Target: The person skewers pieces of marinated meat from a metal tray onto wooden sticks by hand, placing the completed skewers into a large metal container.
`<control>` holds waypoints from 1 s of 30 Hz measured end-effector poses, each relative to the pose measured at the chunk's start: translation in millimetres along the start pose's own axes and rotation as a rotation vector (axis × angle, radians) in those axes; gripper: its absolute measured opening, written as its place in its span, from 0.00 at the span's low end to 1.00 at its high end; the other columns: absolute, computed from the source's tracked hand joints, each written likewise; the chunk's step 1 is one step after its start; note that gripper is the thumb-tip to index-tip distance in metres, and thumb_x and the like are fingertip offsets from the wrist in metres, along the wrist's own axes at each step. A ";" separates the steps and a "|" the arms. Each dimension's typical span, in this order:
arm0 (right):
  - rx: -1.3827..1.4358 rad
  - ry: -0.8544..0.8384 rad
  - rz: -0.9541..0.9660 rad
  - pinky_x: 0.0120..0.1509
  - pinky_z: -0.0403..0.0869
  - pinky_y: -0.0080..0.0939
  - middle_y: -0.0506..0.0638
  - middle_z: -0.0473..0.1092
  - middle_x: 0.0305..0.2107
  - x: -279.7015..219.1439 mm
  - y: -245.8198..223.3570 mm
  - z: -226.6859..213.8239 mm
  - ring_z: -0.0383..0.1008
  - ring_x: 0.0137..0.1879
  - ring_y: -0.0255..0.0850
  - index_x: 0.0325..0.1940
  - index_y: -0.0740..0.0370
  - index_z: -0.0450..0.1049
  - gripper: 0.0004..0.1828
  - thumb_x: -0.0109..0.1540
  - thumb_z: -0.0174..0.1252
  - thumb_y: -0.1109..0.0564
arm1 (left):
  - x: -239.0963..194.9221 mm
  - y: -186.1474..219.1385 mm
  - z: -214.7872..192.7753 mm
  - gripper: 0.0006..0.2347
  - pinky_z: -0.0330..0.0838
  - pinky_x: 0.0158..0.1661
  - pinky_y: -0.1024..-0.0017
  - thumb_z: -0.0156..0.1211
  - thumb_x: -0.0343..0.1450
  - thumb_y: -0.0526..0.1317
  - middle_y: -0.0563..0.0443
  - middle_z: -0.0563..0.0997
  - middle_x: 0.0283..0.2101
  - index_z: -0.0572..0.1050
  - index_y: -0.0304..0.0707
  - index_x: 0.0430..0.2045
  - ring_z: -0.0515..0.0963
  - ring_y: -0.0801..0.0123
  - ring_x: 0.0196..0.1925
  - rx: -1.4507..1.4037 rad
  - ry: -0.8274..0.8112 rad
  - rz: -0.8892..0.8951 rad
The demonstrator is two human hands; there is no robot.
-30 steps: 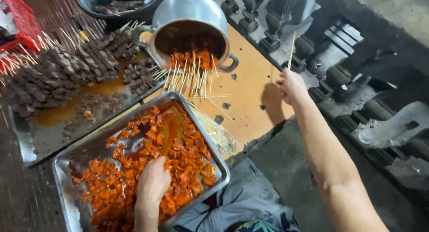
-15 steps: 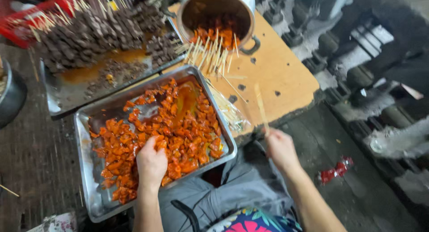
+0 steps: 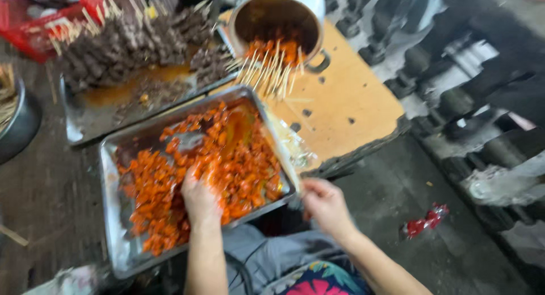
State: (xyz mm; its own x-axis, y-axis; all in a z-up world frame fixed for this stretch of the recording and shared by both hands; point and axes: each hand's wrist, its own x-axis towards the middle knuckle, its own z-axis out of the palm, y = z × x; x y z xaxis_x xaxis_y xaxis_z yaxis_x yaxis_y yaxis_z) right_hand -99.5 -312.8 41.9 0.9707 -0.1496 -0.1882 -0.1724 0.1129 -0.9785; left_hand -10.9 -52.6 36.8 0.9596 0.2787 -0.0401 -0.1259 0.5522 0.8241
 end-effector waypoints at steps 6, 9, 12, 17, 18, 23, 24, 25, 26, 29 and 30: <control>0.156 0.433 -0.331 0.23 0.64 0.35 0.47 0.67 0.18 133.6 -82.8 -99.3 0.66 0.19 0.35 0.33 0.62 0.74 0.05 0.60 0.53 0.61 | -2.7 5.7 -12.9 0.10 0.81 0.33 0.66 0.58 0.71 0.31 0.45 0.83 0.40 0.74 0.32 0.45 0.83 0.60 0.34 0.034 0.136 -0.146; 0.173 0.488 -0.371 0.23 0.68 0.39 0.48 0.66 0.18 199.4 -109.9 -149.6 0.66 0.19 0.37 0.29 0.64 0.70 0.05 0.60 0.51 0.64 | -6.2 4.1 -24.6 0.11 0.80 0.37 0.67 0.60 0.72 0.29 0.41 0.82 0.41 0.74 0.27 0.47 0.83 0.60 0.38 0.061 0.149 -0.061; 0.242 0.511 -0.371 0.20 0.66 0.42 0.51 0.65 0.18 255.6 -128.3 -178.8 0.65 0.18 0.39 0.29 0.65 0.67 0.04 0.59 0.48 0.67 | -4.4 1.2 -35.2 0.11 0.79 0.33 0.66 0.60 0.71 0.28 0.42 0.81 0.39 0.74 0.29 0.47 0.82 0.59 0.35 0.069 0.189 -0.096; 0.200 0.588 -0.279 0.19 0.66 0.40 0.51 0.67 0.20 277.9 -156.4 -177.6 0.65 0.17 0.37 0.35 0.63 0.69 0.05 0.58 0.53 0.68 | -7.0 1.4 -32.6 0.09 0.78 0.30 0.71 0.61 0.70 0.29 0.43 0.82 0.36 0.75 0.30 0.44 0.83 0.64 0.32 0.065 0.200 -0.116; 0.217 0.606 -0.259 0.19 0.67 0.39 0.51 0.68 0.20 269.3 -160.4 -171.6 0.66 0.18 0.36 0.35 0.63 0.69 0.05 0.58 0.53 0.68 | -7.4 2.9 -31.0 0.10 0.78 0.27 0.70 0.60 0.68 0.30 0.44 0.82 0.34 0.75 0.32 0.42 0.83 0.65 0.29 0.042 0.207 -0.153; 0.141 0.254 -0.362 0.23 0.64 0.36 0.48 0.71 0.26 169.8 -127.9 -98.5 0.64 0.20 0.37 0.37 0.61 0.70 0.04 0.64 0.49 0.64 | -1.6 -5.2 -28.5 0.09 0.59 0.16 0.81 0.62 0.72 0.35 0.54 0.79 0.30 0.77 0.36 0.45 0.69 0.80 0.19 0.090 0.218 -0.146; 0.027 0.181 -0.308 0.24 0.65 0.35 0.47 0.70 0.24 143.6 -111.0 -76.1 0.64 0.21 0.35 0.36 0.60 0.71 0.05 0.64 0.49 0.63 | 0.3 -7.9 -25.3 0.09 0.59 0.15 0.79 0.62 0.72 0.35 0.53 0.79 0.30 0.78 0.37 0.46 0.68 0.78 0.18 0.089 0.209 -0.128; -0.087 0.106 -0.256 0.24 0.65 0.34 0.47 0.70 0.23 114.3 -93.9 -57.9 0.65 0.23 0.33 0.35 0.59 0.71 0.06 0.65 0.49 0.61 | -1.2 -9.5 -22.0 0.10 0.59 0.14 0.78 0.62 0.72 0.35 0.51 0.79 0.29 0.78 0.38 0.46 0.68 0.76 0.17 0.088 0.199 -0.109; -0.304 0.046 -0.253 0.24 0.65 0.34 0.48 0.65 0.18 86.8 -80.8 -46.1 0.64 0.21 0.33 0.32 0.60 0.69 0.06 0.63 0.48 0.62 | 2.0 -9.9 -15.9 0.09 0.66 0.19 0.75 0.61 0.72 0.34 0.49 0.80 0.32 0.77 0.36 0.45 0.73 0.72 0.22 0.009 0.164 -0.116; -0.114 -0.247 -0.025 0.23 0.64 0.30 0.45 0.76 0.26 30.3 -37.6 -4.1 0.65 0.23 0.26 0.40 0.58 0.71 0.08 0.60 0.48 0.63 | 12.0 -8.8 1.1 0.08 0.80 0.31 0.66 0.59 0.73 0.33 0.44 0.83 0.39 0.75 0.33 0.44 0.84 0.61 0.34 -0.202 0.087 -0.121; -0.074 -0.279 0.071 0.21 0.63 0.31 0.47 0.77 0.25 19.1 -25.5 3.1 0.63 0.20 0.27 0.41 0.59 0.73 0.09 0.60 0.49 0.64 | 14.9 -8.6 3.1 0.08 0.80 0.32 0.64 0.59 0.73 0.33 0.44 0.83 0.40 0.75 0.34 0.44 0.84 0.59 0.36 -0.246 0.086 -0.124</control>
State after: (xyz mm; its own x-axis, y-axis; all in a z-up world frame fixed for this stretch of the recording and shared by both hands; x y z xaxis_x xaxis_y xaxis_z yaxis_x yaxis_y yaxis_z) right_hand -76.1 -315.6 63.6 0.9625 0.1328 -0.2367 -0.2438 0.0395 -0.9690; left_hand 5.3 -55.7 30.9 0.9478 0.2570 -0.1887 -0.0761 0.7571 0.6488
